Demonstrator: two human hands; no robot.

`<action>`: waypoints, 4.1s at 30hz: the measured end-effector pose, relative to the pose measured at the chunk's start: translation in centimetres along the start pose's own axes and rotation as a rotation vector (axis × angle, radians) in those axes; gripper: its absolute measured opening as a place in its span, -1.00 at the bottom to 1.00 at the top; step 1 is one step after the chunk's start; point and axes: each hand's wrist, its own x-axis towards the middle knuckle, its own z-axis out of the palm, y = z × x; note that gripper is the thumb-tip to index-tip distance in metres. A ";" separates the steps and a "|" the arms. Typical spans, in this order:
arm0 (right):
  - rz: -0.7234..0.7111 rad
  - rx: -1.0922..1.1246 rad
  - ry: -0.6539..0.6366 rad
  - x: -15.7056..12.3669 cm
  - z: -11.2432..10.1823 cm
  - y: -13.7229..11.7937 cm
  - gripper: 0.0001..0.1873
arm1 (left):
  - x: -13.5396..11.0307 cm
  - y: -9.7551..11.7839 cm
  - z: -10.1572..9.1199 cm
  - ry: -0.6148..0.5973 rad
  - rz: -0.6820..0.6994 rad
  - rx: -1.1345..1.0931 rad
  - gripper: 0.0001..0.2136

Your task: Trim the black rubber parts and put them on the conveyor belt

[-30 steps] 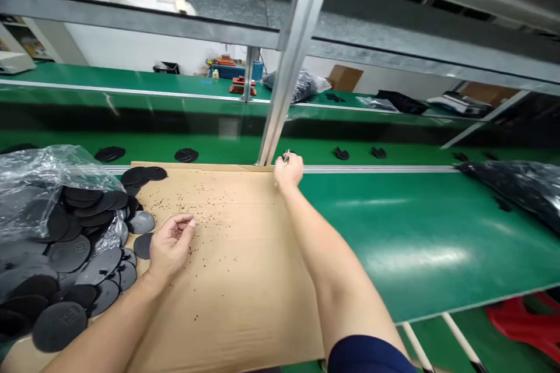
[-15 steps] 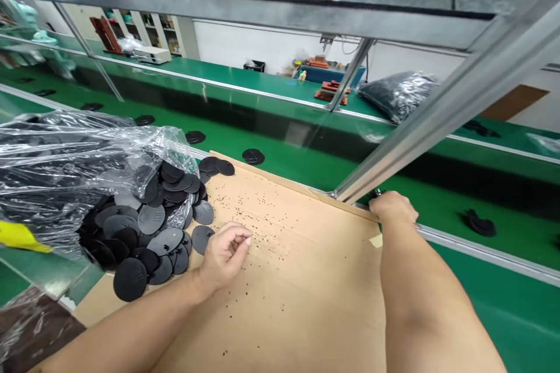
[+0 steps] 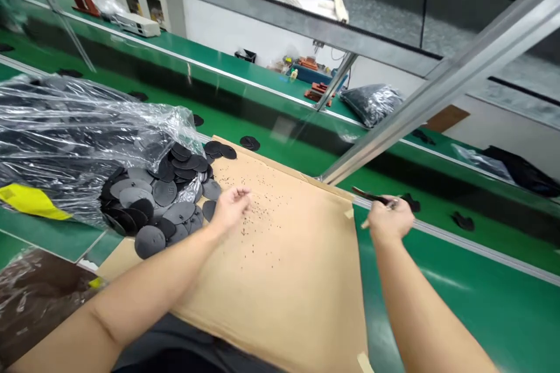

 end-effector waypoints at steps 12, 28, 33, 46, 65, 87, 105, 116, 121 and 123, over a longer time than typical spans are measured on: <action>-0.162 0.720 -0.728 -21.8 4.6 -9.3 -0.82 | -1.1 1.9 -1.7 -0.629 -0.406 -0.237 -0.63; -0.279 0.513 -0.631 -22.4 6.3 -5.9 -0.66 | 0.4 1.4 -1.5 -0.172 -0.169 -0.438 -0.70; -0.441 0.243 -0.576 -22.1 5.3 -7.0 -0.53 | 0.8 1.3 -1.8 -0.100 -0.180 -0.378 -0.59; -0.776 0.068 -0.504 -22.7 4.6 -6.9 -0.51 | 0.9 1.9 -1.9 -0.028 -0.236 -0.398 -0.56; -0.851 -0.070 -0.461 -22.4 4.8 -6.7 -0.60 | 0.7 2.0 -1.9 -0.084 -0.242 -0.413 -0.60; -0.619 -0.053 -0.674 -22.4 4.7 -6.7 -0.55 | 0.9 1.6 -1.7 -0.043 -0.165 -0.361 -0.67; -0.551 0.113 -0.569 -22.5 4.4 -6.9 -0.61 | 1.3 1.5 -2.0 -0.122 -0.259 -0.489 -0.73; -0.692 0.042 -0.585 -22.8 4.6 -6.8 -0.60 | 1.2 1.8 -2.1 -0.135 -0.354 -0.438 -0.79; -0.775 -0.047 -0.651 -23.0 4.6 -6.8 -0.59 | 1.1 2.2 -2.3 -0.224 -0.476 -0.478 -0.91; -0.786 -0.070 -0.679 -23.1 4.5 -6.9 -0.59 | 0.9 2.4 -2.2 -0.224 -0.491 -0.454 -0.92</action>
